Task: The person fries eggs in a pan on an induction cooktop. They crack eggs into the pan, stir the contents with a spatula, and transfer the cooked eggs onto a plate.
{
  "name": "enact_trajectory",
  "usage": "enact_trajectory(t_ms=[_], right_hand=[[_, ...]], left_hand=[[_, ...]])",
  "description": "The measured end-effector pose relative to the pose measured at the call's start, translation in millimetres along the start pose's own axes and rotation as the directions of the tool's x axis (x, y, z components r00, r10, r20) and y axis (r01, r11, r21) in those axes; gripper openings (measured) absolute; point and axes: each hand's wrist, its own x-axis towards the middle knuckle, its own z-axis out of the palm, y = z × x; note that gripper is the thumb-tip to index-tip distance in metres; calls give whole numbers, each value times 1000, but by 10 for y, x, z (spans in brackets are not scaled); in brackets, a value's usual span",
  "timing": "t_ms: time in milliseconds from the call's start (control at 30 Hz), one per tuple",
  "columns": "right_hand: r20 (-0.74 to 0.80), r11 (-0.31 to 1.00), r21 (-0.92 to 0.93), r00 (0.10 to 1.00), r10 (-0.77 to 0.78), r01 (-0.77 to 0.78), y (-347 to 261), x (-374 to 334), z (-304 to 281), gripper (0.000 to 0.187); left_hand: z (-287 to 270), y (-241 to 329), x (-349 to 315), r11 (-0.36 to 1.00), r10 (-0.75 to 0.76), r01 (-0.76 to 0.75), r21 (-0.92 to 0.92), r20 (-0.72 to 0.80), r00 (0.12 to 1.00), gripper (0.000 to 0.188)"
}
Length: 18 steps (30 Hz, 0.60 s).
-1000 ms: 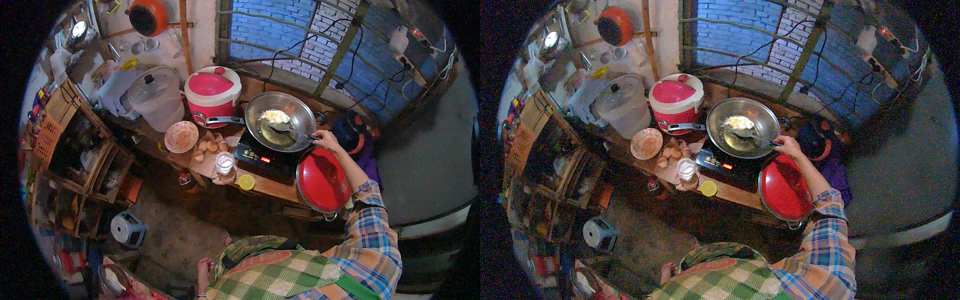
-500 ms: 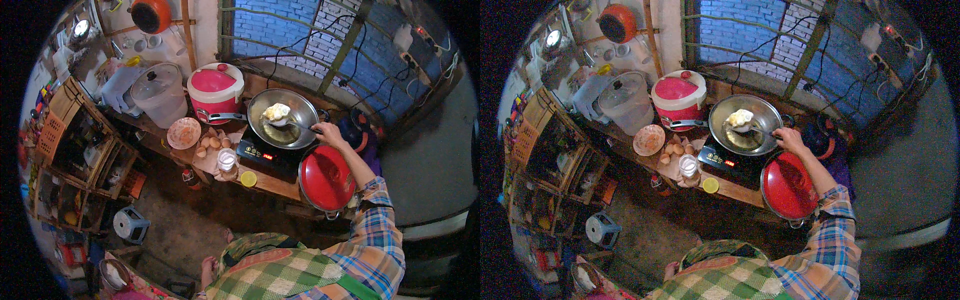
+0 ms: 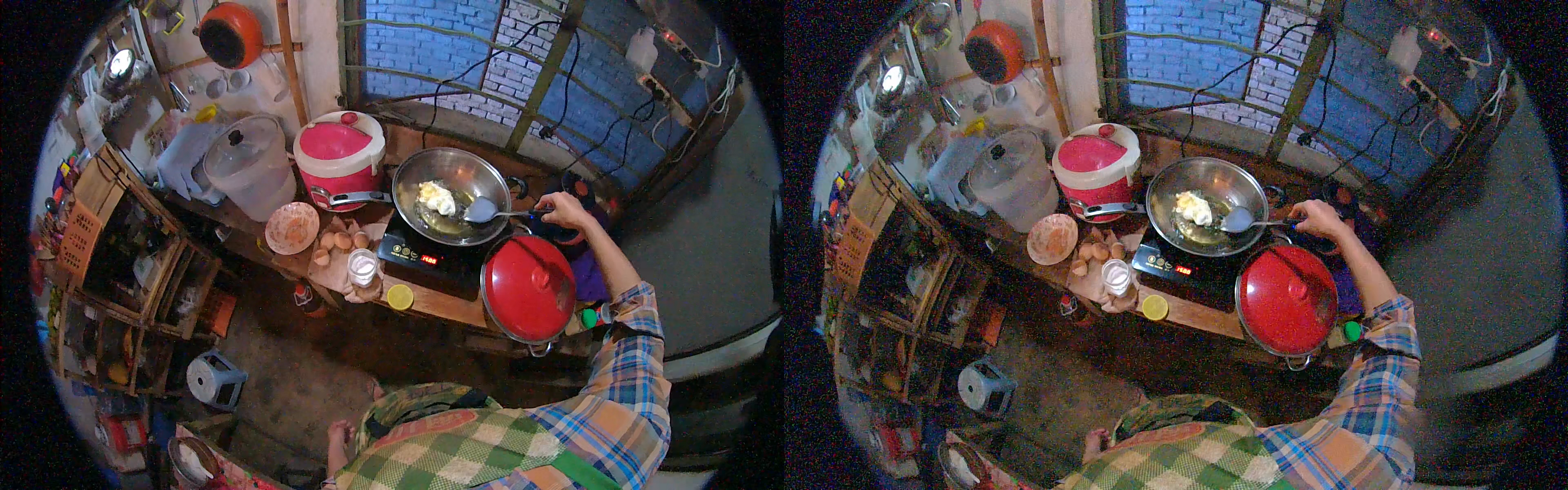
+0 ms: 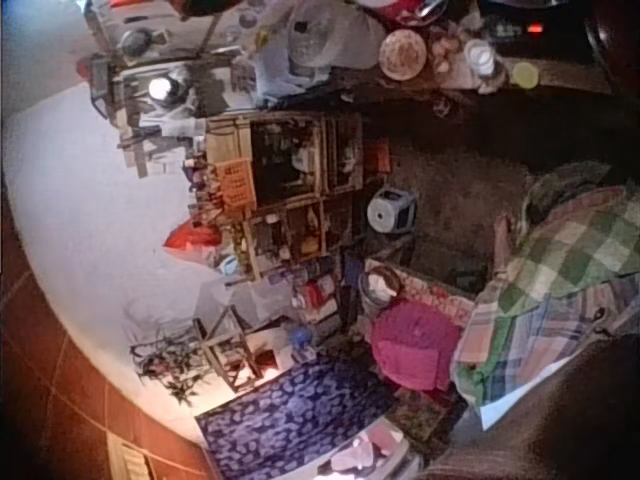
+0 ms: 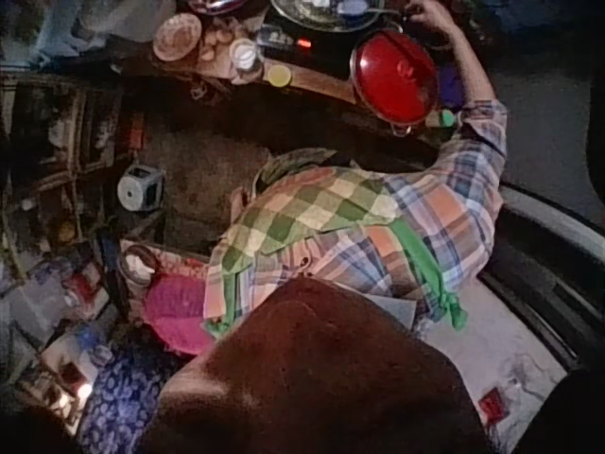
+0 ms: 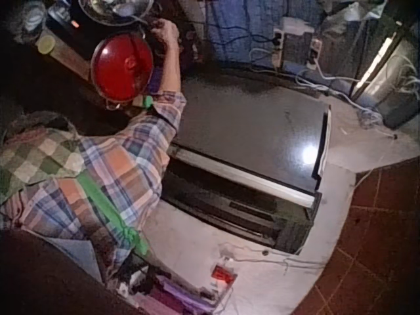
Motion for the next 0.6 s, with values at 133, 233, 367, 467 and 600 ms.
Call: enact_trajectory(t_ms=[133, 233, 367, 467, 600], right_hand=[[-271, 972, -195, 945, -181, 130, -86, 23, 283, 27], [-335, 952, -260, 910, -244, 159, -159, 197, 404, 27], [-386, 922, -327, 861, -332, 208, -227, 540, 514, 28], [-361, 906, -369, 866, -347, 208, -314, 745, 550, 30], [-308, 865, -404, 847, -434, 297, -539, 867, 587, 29]], left_hand=[[-94, -86, -4, 987, 12, -16, 160, 28, 1000, 13], [-76, -79, -51, 996, -3, 3, 87, -3, 1000, 12], [-18, -56, -57, 999, -42, 42, 16, -50, 998, 11], [28, -72, -81, 999, -45, 42, -24, -102, 994, 11], [-101, -282, -96, 1000, -7, 7, -1, -84, 996, 12]])
